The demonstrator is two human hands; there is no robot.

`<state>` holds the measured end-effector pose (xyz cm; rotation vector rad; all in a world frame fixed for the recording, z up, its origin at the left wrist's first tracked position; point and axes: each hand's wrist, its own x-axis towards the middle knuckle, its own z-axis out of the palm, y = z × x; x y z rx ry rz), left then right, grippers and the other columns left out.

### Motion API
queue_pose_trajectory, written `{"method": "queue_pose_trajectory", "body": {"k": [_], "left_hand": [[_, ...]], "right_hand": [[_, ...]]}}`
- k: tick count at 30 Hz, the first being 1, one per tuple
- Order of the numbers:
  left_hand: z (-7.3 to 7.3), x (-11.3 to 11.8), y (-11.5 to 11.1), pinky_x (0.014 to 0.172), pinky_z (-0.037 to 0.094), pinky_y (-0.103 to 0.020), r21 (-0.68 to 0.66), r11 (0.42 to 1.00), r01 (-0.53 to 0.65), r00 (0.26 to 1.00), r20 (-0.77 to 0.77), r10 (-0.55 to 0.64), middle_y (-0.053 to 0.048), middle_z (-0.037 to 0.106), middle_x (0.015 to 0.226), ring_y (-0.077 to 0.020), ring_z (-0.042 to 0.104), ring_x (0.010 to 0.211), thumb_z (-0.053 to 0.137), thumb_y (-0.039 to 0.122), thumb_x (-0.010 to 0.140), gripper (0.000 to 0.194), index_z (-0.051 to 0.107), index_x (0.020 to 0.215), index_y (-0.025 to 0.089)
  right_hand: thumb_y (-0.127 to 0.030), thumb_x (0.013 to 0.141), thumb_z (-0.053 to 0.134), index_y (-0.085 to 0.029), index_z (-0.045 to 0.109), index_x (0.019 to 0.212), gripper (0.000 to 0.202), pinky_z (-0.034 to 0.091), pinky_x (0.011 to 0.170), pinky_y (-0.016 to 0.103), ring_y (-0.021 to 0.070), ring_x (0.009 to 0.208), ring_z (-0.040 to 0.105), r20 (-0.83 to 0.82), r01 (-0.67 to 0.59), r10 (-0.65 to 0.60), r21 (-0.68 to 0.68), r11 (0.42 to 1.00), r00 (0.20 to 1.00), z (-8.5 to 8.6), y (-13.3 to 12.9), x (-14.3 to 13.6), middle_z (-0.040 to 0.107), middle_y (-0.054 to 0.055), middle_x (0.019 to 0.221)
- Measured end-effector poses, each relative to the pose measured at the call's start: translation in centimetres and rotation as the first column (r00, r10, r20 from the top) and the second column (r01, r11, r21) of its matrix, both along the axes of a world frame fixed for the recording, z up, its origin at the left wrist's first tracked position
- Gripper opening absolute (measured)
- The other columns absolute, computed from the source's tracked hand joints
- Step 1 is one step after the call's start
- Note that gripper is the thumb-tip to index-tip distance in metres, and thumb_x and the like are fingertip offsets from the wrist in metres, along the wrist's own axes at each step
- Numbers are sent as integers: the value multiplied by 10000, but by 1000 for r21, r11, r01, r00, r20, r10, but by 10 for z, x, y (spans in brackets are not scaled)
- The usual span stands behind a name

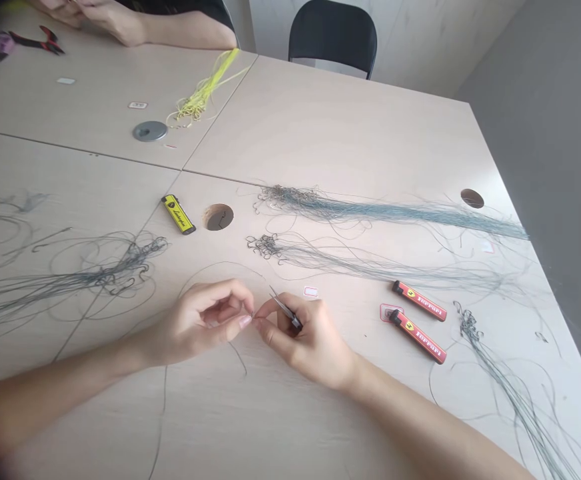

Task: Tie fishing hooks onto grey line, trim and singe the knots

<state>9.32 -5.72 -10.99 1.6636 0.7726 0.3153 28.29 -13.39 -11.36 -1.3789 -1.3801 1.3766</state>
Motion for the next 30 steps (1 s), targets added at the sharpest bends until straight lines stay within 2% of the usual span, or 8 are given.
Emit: {"method": "queue_pose_trajectory", "body": {"k": [7,13,18,30], "left_hand": [[1,0,1,492,304,-192,19,1000,16,1000,22,-16,70,388,597,-70,361,549,557,267,869,148,546,750,180],[1,0,1,486,310,-190,27,1000,2,1000,10,-2,76,355,610,-74,358,548,596,299,849,115,607,876,188],[0,1,0,470,287,-188,51,999,-6,1000,25,4,74,352,593,-71,344,541,586,284,859,116,603,806,182],[0,0,0,479,310,-179,29,999,15,1000,22,-16,72,365,622,-71,364,567,575,265,865,115,568,786,181]], "right_hand": [[-280,880,600,-154,638,861,132,226,462,242,69,475,250,2,-6,6,18,1000,1000,1,0,0,292,-98,522],[-291,879,590,-165,613,836,135,220,462,244,72,477,240,27,-15,14,33,999,1000,2,1,0,288,-97,520],[-300,889,585,-166,613,844,144,222,461,245,71,474,241,29,-18,17,23,1000,999,1,0,0,289,-97,521],[-276,886,584,-153,621,852,133,230,465,242,69,477,247,20,-33,32,16,999,999,2,0,-1,288,-99,523]]}}
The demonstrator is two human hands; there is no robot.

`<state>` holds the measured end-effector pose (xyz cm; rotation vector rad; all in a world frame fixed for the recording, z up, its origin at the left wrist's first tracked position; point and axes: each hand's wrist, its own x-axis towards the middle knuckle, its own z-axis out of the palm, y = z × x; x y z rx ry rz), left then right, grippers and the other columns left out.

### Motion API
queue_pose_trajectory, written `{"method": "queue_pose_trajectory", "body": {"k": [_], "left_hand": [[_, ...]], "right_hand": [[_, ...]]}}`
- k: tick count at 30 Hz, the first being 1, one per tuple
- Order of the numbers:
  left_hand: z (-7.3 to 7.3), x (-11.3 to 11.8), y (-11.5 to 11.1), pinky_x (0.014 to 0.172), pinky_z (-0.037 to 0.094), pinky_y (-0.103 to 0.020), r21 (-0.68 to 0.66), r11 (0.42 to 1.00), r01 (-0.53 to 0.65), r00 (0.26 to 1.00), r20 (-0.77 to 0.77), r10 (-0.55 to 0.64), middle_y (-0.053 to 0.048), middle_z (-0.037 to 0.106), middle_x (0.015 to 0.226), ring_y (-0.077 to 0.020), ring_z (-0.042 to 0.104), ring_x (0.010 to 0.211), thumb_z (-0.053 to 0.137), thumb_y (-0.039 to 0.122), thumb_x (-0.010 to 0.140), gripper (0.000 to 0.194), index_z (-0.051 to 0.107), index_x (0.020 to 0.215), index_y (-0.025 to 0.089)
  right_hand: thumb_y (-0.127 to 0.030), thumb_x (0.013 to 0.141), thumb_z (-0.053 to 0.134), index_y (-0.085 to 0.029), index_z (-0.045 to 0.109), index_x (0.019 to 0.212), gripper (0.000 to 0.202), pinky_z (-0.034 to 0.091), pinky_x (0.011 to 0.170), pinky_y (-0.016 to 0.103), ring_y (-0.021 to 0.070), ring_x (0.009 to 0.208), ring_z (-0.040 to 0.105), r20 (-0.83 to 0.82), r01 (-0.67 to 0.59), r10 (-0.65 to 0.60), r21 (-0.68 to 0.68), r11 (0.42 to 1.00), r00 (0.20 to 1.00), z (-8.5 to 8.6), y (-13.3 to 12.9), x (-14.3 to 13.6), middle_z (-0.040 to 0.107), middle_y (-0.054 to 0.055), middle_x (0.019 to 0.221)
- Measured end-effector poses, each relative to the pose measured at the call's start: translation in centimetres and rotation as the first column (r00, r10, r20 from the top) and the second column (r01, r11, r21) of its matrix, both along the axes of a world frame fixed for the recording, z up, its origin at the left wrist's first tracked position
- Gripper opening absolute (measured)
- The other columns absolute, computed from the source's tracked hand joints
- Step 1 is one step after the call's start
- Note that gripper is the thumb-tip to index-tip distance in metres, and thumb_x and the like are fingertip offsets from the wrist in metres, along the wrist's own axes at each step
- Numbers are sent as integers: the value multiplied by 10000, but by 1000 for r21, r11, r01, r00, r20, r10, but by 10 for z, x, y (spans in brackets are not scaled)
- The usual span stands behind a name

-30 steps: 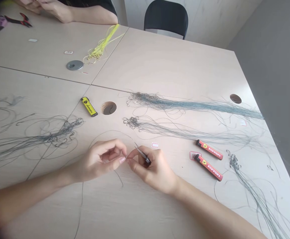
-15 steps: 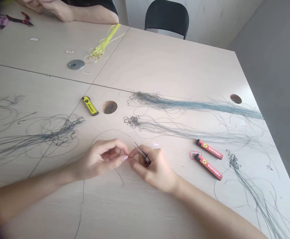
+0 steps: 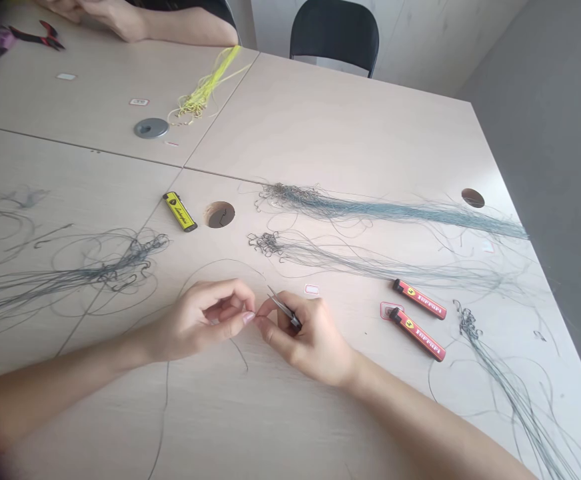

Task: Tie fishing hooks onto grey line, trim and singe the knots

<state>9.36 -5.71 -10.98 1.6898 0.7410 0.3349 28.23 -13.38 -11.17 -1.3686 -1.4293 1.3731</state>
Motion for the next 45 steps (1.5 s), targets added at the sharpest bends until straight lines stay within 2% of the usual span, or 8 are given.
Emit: {"method": "queue_pose_trajectory", "body": {"k": [11,20,25,33,45], "left_hand": [[-2,0,0,473,299,-177,53,998,25,1000,-1,-25,77,367,614,-64,354,549,548,190,817,60,540,759,180],[3,2,-1,467,297,-166,98,995,30,999,23,-33,79,378,602,-59,357,545,542,190,850,101,556,751,172],[0,1,0,478,309,-159,165,985,46,997,46,-55,76,413,610,-51,366,541,528,132,811,87,547,735,168],[-4,-1,-2,480,309,-161,225,973,55,997,46,-67,82,396,580,-52,376,525,548,140,784,62,560,729,166],[-3,2,-3,512,337,-180,214,976,51,998,8,-54,76,404,582,-63,392,540,553,181,775,49,576,734,165]], "right_hand": [[-238,894,575,-150,619,865,103,252,474,230,71,480,258,-19,24,-23,40,999,1000,-2,-1,2,290,-104,532],[-225,920,578,-146,631,881,102,246,465,220,64,480,252,-19,28,-27,73,997,999,-4,-1,2,288,-105,542],[-216,918,583,-141,633,897,92,238,455,214,61,477,249,-8,-11,12,87,996,1000,-4,-3,1,292,-106,539],[-210,904,562,-145,600,911,75,253,451,204,59,479,252,67,-66,58,130,989,996,-7,-7,1,302,-104,550],[-178,884,549,-152,565,892,32,277,476,207,60,494,258,115,-98,78,180,979,990,-7,-7,4,313,-102,571]]}}
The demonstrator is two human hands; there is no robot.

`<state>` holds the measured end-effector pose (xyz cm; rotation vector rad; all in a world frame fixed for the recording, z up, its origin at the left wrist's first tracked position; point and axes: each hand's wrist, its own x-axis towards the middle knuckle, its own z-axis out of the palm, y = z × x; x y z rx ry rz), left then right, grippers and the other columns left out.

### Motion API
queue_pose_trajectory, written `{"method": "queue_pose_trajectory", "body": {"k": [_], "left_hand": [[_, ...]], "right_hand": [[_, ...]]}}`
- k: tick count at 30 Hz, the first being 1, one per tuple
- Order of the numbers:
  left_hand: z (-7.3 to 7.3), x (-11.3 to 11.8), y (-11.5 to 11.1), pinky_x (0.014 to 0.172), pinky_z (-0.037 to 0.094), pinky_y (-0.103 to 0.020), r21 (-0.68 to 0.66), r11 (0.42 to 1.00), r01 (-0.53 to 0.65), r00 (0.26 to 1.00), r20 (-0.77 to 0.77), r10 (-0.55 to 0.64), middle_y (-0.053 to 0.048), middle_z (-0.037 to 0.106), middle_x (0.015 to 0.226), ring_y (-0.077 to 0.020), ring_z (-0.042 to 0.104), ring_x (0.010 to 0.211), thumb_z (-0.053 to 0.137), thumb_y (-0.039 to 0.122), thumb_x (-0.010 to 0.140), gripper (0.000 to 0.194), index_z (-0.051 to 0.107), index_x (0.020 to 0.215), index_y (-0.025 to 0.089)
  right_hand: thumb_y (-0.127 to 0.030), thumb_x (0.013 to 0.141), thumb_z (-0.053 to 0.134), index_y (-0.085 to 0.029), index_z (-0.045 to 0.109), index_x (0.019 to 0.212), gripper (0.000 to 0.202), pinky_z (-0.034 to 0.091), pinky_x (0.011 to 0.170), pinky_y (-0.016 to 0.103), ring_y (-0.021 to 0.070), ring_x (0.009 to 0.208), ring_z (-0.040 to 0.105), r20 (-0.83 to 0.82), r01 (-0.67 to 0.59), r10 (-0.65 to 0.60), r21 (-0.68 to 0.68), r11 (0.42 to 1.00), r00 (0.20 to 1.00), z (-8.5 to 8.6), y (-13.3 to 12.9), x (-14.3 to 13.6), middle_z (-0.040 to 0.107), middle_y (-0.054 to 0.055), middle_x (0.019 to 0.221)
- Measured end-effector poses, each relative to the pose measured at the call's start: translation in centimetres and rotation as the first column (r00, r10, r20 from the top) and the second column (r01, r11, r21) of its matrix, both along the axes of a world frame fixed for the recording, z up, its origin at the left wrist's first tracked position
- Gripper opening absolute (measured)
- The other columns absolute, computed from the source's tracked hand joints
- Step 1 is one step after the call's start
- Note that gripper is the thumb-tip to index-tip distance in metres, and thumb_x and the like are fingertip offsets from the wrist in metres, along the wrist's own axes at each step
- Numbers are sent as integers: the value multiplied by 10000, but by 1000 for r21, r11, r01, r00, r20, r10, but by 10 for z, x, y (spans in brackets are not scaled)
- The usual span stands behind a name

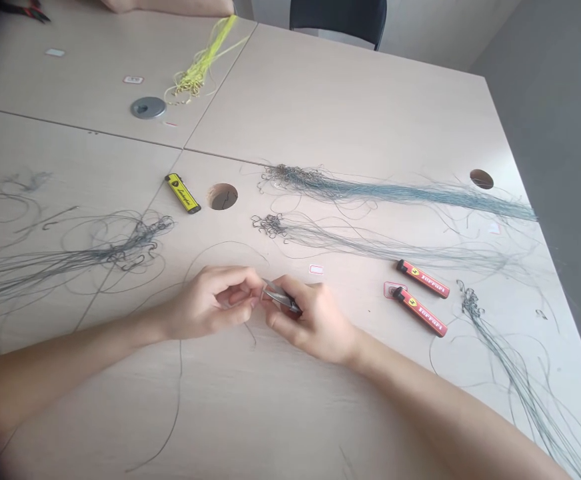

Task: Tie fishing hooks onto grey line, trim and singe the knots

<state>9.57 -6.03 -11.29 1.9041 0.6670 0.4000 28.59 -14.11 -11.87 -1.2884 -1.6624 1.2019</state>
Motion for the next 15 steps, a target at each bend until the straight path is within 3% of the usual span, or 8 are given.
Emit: {"method": "queue_pose_trajectory", "body": {"k": [15], "left_hand": [[2,2,-1,491,334,-190,2,1000,-17,1000,1,17,65,431,578,-77,407,541,549,179,743,34,567,714,182]], "right_hand": [[-174,849,564,-172,549,865,22,270,494,217,69,512,270,-15,-1,-1,-71,997,1000,0,-1,1,327,-92,570]]}}
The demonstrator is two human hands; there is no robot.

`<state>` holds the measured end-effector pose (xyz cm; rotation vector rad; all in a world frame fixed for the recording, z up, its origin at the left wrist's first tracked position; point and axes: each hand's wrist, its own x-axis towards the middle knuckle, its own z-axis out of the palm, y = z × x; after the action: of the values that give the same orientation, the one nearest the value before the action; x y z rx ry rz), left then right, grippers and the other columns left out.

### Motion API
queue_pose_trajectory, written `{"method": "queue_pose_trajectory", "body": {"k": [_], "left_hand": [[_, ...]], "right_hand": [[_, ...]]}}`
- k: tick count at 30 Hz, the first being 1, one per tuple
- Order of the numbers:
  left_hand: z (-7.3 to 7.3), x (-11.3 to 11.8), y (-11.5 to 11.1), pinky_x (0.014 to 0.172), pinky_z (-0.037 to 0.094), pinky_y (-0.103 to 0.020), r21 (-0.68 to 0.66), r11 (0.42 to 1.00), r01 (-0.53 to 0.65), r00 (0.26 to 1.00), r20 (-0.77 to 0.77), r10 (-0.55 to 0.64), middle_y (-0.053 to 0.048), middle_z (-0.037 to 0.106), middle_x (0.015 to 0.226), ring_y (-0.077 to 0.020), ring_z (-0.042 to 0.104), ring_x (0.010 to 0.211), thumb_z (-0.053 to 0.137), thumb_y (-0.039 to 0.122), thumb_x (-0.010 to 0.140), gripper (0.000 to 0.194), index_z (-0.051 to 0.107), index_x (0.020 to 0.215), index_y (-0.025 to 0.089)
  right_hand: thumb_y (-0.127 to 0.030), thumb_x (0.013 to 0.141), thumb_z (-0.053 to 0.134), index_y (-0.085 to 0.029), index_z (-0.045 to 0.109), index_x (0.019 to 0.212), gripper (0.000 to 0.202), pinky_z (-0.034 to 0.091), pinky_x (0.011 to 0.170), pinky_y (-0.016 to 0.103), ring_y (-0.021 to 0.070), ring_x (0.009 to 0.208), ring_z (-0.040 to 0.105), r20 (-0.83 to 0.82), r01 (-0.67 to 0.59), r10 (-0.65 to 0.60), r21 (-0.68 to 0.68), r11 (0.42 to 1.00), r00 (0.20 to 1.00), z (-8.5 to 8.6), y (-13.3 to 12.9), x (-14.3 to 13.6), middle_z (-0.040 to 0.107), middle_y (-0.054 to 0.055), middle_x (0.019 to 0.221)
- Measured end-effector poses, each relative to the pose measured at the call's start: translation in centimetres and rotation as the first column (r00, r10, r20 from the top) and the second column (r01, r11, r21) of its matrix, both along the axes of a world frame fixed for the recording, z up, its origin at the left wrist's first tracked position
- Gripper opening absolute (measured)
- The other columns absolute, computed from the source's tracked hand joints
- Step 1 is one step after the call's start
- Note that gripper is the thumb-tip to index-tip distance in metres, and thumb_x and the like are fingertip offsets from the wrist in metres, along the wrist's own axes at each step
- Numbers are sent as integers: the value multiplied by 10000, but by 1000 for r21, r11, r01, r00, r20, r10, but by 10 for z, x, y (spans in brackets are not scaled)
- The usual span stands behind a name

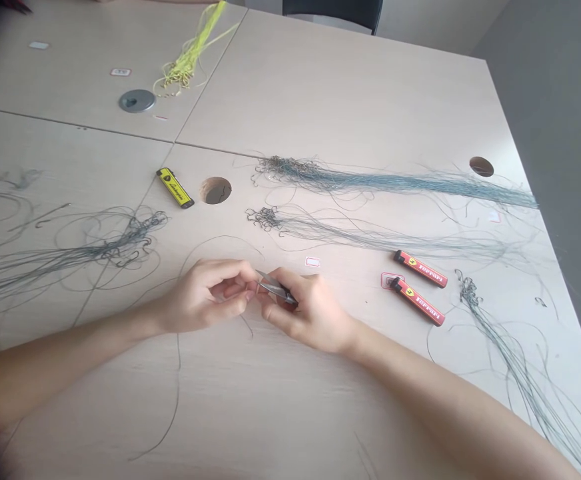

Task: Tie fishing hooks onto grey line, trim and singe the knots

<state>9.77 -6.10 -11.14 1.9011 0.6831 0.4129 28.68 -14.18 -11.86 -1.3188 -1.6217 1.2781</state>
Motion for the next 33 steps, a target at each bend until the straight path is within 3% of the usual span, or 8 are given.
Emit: {"method": "queue_pose_trajectory", "body": {"k": [5,10,14,18,33], "left_hand": [[0,4,-4,473,308,-189,-15,998,-64,996,57,65,80,398,542,-60,354,493,545,173,741,48,568,699,173],[0,6,-5,458,283,-189,-151,981,-118,990,57,128,87,359,546,-62,326,493,575,257,816,118,559,737,172],[2,6,-4,468,308,-184,-247,962,-116,991,40,130,77,418,588,-67,380,516,568,320,878,150,576,828,179],[2,6,-3,473,308,-188,-234,962,-137,988,36,149,78,416,572,-68,379,514,575,329,892,159,598,836,182],[2,3,-2,479,322,-188,-302,945,-128,992,-19,128,57,476,618,-69,396,538,586,389,901,230,635,839,173]], "right_hand": [[-197,850,572,-171,556,826,39,265,491,226,71,512,275,-30,26,-26,7,1000,999,2,1,-1,322,-88,570],[-239,875,596,-171,583,820,88,244,481,237,71,493,254,-76,97,-98,-21,995,992,4,3,0,298,-93,546],[-334,909,618,-171,629,845,175,231,481,246,79,494,245,-126,196,-203,-67,978,971,1,3,0,289,-86,541],[-403,914,640,-168,656,848,244,225,478,253,82,498,259,-140,232,-248,-118,965,959,-2,3,0,308,-76,544],[-388,903,641,-176,650,834,223,241,461,245,83,489,288,-108,272,-278,-69,960,954,2,5,-2,336,-72,540]]}}
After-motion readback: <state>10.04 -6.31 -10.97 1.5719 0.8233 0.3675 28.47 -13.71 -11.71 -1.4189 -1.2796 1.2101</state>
